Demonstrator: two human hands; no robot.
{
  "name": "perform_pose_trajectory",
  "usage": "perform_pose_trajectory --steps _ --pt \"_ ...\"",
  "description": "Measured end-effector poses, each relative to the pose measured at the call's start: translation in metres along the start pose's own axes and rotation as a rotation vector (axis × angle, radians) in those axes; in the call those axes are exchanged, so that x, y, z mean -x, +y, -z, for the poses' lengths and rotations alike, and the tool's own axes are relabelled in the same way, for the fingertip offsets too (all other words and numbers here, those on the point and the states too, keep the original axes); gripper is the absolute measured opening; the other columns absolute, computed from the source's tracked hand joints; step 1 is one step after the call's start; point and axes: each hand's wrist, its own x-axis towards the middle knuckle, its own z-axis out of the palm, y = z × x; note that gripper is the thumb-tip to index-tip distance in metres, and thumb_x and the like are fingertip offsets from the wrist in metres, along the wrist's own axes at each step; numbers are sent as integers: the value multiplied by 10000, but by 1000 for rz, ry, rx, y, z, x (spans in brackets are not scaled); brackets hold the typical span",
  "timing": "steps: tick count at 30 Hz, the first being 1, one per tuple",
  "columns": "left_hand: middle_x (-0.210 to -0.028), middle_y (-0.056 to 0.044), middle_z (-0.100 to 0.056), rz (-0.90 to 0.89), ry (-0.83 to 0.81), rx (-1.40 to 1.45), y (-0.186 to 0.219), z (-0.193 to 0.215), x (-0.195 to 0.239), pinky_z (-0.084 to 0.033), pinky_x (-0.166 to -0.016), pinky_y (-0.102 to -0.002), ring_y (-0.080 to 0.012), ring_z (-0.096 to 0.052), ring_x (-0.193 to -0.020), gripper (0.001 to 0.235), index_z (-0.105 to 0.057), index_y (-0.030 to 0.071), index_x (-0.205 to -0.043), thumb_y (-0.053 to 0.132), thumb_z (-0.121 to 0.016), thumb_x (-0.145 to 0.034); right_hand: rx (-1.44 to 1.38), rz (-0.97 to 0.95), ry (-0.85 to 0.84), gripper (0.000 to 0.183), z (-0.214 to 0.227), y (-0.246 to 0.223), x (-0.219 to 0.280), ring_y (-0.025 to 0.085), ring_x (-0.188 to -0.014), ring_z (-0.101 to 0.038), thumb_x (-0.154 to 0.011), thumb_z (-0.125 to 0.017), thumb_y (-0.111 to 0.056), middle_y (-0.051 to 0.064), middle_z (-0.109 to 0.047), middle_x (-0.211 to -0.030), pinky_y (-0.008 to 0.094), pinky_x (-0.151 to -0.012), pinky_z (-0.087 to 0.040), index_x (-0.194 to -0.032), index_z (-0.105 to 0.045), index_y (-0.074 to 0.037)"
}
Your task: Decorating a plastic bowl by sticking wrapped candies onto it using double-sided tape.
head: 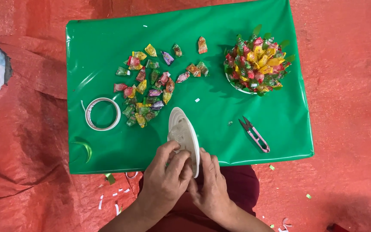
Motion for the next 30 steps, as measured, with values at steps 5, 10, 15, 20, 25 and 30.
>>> perform_pose_trajectory --steps 5,10,15,20,25,30 --pt "-1165 -138 -606 6 30 -49 -2 -6 -1 -564 -648 -304 -218 -668 -830 392 -643 52 -1035 -69 -777 -687 28 14 1 903 -6 5 1 252 -862 -636 -737 -738 27 205 -578 -1176 311 -582 -601 -1514 -279 28" --pt "-1180 -173 -584 -38 20 -85 -9 -16 -4 -576 -686 -319 -234 -663 -838 391 -627 17 -1053 -81 -749 -695 30 34 3 896 -5 6 -8 273 -905 -621 -719 -719 40 226 -576 -1229 331 -627 -602 -1504 -285 56" --pt "-1132 -129 -623 -7 37 -69 -16 -27 -10 -564 -716 -349 -257 -675 -841 327 -639 27 -1021 -86 -712 -722 -16 -48 24 734 -2 -2 -25 291 -846 -658 -786 -681 33 223 -601 -1150 360 -676 -594 -1448 -365 71" --pt "-1084 -68 -670 86 19 66 -22 -28 -12 -562 -674 -326 -216 -698 -810 296 -688 54 -1022 -74 -730 -759 -147 -90 15 709 -3 7 -25 326 -1075 -646 -800 -626 60 238 -580 -1279 382 -923 -568 -1457 -361 76" --pt "-1115 -73 -641 130 -37 93 -22 -28 -14 -564 -679 -324 -220 -692 -837 290 -681 71 -1018 -20 -765 -756 -172 -115 10 683 -1 2 -29 273 -1014 -649 -818 -648 48 190 -598 -1232 340 -863 -573 -1450 -389 43" --pt "-1115 -97 -641 57 -1 -1 -24 -34 -12 -573 -716 -325 -234 -692 -876 369 -657 56 -1045 -73 -751 -712 -136 -76 10 711 -7 9 -24 244 -928 -644 -825 -662 49 185 -588 -1171 319 -770 -590 -1467 -355 52"
